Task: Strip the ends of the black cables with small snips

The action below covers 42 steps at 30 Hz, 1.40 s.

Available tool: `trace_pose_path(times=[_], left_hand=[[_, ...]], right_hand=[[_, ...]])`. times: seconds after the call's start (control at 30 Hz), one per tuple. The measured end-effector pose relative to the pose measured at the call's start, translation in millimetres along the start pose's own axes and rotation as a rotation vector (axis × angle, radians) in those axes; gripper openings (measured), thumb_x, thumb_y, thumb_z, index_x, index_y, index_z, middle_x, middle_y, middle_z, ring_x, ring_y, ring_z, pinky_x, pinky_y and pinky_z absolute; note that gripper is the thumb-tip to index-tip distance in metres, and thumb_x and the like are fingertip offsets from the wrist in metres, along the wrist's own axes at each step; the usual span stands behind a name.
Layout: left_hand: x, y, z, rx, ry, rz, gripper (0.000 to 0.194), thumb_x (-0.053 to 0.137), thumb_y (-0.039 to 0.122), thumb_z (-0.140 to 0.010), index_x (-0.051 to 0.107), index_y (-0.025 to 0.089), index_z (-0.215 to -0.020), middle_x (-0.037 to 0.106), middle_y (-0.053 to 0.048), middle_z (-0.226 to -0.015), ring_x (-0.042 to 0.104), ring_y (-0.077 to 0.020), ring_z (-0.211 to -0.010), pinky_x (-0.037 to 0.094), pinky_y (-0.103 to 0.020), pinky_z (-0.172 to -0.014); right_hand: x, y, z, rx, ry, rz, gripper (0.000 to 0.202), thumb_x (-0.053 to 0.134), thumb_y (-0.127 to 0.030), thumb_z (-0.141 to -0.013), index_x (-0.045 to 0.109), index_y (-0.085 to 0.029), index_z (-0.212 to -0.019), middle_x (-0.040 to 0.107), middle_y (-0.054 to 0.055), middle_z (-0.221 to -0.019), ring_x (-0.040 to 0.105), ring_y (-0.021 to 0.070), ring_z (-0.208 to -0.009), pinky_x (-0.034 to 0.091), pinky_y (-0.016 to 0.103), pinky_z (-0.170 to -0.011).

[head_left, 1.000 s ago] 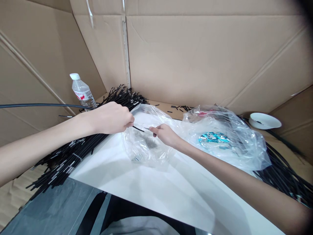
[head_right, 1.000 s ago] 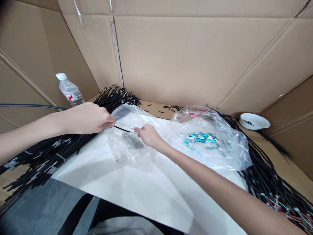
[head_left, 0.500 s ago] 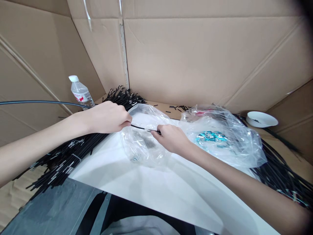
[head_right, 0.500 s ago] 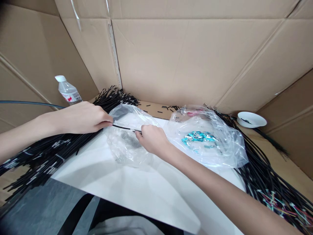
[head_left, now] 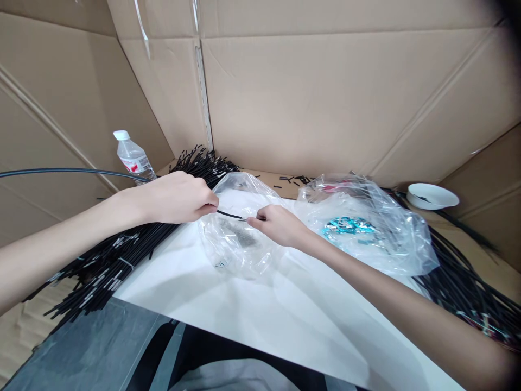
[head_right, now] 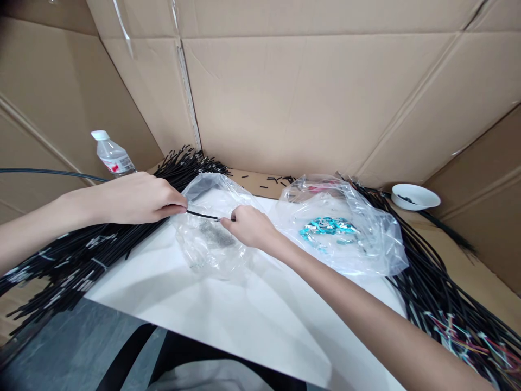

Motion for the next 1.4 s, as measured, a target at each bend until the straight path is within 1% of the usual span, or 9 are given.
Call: trace_pose_path(times=[0.17,0.37,0.53,0.6,0.77,0.87,0.97,1.1,1.4], left_hand=[[1.7,-7,7,-0.004,0.029,0.022,0.032,0.044,0.023,-0.097,0.069,0.025,-0.077,0.071,-0.001,-0.072,0.067,-0.0181,-0.062,0.035,-0.030,-0.056],[4.1,-20,36,-0.061,0.276,0.180,0.041,0.035,0.042,-0.106,0.072,0.024,-0.101,0.078,-0.003,-0.096,0.072,-0.0202,-0.078,0.045,-0.030,-0.065],[25.1,-23,59,-0.143,0.366,0.277,0.038,0.041,0.043,-0.105,0.073,0.022,-0.109,0.079,-0.003,-0.097,0.072,-0.0194,-0.078,0.046,-0.027,-0.065],[32.8,-20,64,-0.150,0.393,0.313,0.035,0.044,0.041,-0.104,0.072,0.022,-0.109,0.078,-0.003,-0.098,0.072,-0.0187,-0.078,0.047,-0.026,-0.066],[39.1,-12,70,-0.121,0.504,0.377,0.028,0.051,0.037,-0.103,0.072,0.020,-0.107,0.077,-0.004,-0.098,0.071,-0.0179,-0.080,0.051,-0.027,-0.071],[37.0,-8,70,-0.090,0.552,0.397,0.025,0.054,0.034,-0.101,0.073,0.019,-0.106,0.077,-0.005,-0.095,0.071,-0.0179,-0.079,0.052,-0.028,-0.071],[33.5,-5,69,-0.073,0.576,0.378,0.024,0.054,0.034,-0.101,0.075,0.022,-0.105,0.078,-0.003,-0.093,0.072,-0.0186,-0.080,0.053,-0.028,-0.068],[29.0,1,70,-0.053,0.613,0.311,0.022,0.055,0.032,-0.101,0.075,0.025,-0.105,0.079,-0.001,-0.090,0.073,-0.0174,-0.076,0.053,-0.028,-0.064],[19.4,33,86,-0.013,0.753,-0.007,0.014,0.063,0.022,-0.098,0.068,0.023,-0.111,0.080,0.002,-0.092,0.072,-0.0162,-0.068,0.057,-0.031,-0.059]], right_hand=[[-5,11,5,0.034,0.020,-0.120,0.042,0.053,-0.042,-0.093,0.047,-0.020,-0.057,0.046,0.000,-0.056,0.039,0.0127,-0.053,0.024,0.032,-0.055],[-25,31,28,0.124,0.168,-0.529,0.044,0.055,-0.051,-0.092,0.056,-0.018,-0.063,0.033,-0.005,-0.053,0.030,0.0096,-0.049,0.021,0.030,-0.051],[-10,27,44,0.163,0.107,-0.964,0.047,0.062,-0.061,-0.083,0.053,-0.020,-0.062,0.024,-0.009,-0.048,0.018,0.0077,-0.045,0.014,0.028,-0.047],[-5,24,48,0.174,0.142,-1.076,0.047,0.069,-0.062,-0.077,0.051,-0.021,-0.063,0.023,-0.010,-0.049,0.015,0.0072,-0.046,0.013,0.028,-0.047],[-10,23,49,0.120,0.366,-1.074,0.037,0.082,-0.049,-0.067,0.061,-0.019,-0.071,0.031,-0.008,-0.055,0.020,0.0076,-0.050,0.014,0.028,-0.048],[-4,21,40,0.108,0.344,-1.059,0.032,0.080,-0.047,-0.068,0.067,-0.019,-0.076,0.033,-0.007,-0.056,0.023,0.0085,-0.051,0.016,0.029,-0.049],[4,22,34,0.133,0.320,-1.105,0.032,0.080,-0.047,-0.068,0.066,-0.018,-0.075,0.031,-0.008,-0.054,0.022,0.0082,-0.050,0.015,0.029,-0.049],[10,22,31,0.159,0.355,-1.231,0.038,0.085,-0.048,-0.062,0.065,-0.018,-0.076,0.029,-0.009,-0.054,0.019,0.0060,-0.048,0.012,0.028,-0.047],[9,19,31,0.184,0.401,-1.372,0.040,0.090,-0.043,-0.060,0.064,-0.018,-0.076,0.032,-0.009,-0.058,0.018,0.0047,-0.047,0.013,0.027,-0.044]])
Point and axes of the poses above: each hand's wrist, its own z-axis away from the middle knuckle, its own x-axis out of the palm, y = z × x, the point moved 9 cm from there along -z, towards the middle knuckle
